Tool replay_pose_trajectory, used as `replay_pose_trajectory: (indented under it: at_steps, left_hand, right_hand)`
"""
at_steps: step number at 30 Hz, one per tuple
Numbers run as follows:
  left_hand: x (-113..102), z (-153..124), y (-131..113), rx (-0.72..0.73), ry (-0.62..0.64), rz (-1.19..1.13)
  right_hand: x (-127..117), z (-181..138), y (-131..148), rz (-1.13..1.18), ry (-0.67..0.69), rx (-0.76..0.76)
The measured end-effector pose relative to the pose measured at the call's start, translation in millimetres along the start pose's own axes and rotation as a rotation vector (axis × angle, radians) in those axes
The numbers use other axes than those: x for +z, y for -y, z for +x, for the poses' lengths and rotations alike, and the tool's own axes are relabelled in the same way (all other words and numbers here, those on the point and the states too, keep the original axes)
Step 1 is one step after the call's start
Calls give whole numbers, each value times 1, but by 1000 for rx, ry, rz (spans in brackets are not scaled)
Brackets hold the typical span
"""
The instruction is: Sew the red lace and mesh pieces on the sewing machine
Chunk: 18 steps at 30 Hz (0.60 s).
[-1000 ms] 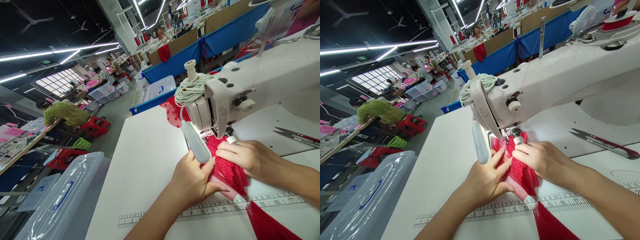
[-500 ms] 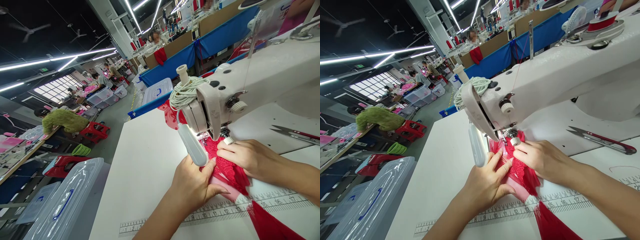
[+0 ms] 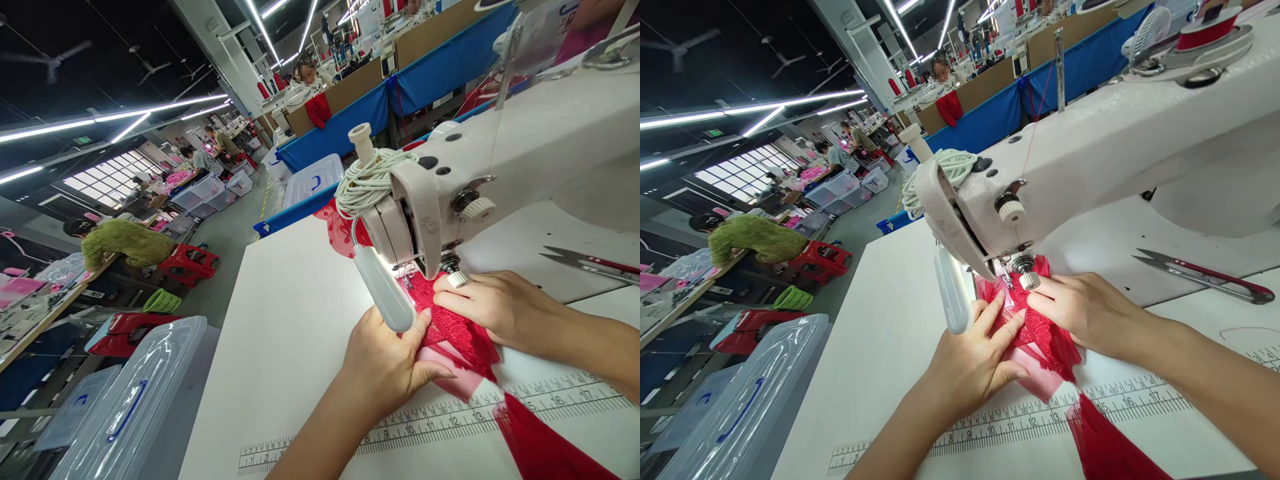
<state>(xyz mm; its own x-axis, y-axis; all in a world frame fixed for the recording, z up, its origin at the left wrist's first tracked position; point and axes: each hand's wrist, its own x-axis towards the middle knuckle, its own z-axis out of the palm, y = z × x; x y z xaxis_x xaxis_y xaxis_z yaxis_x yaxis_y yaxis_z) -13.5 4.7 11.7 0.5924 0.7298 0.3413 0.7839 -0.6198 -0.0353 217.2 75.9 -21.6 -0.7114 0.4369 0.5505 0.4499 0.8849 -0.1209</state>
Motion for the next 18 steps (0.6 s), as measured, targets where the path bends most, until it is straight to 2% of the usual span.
replay_pose_trajectory:
  at_steps: [6,12,18]
  left_hand:
    - [0,0,1,2,35,22]
    - [0,1,0,-8,40,26]
    - [-1,0,0,-12,54,49]
  right_hand:
    - [2,-4,-3,-37,48,34]
    - [4,-2,-5,-45,8,30]
    - [0,1,-3,-98,23,42]
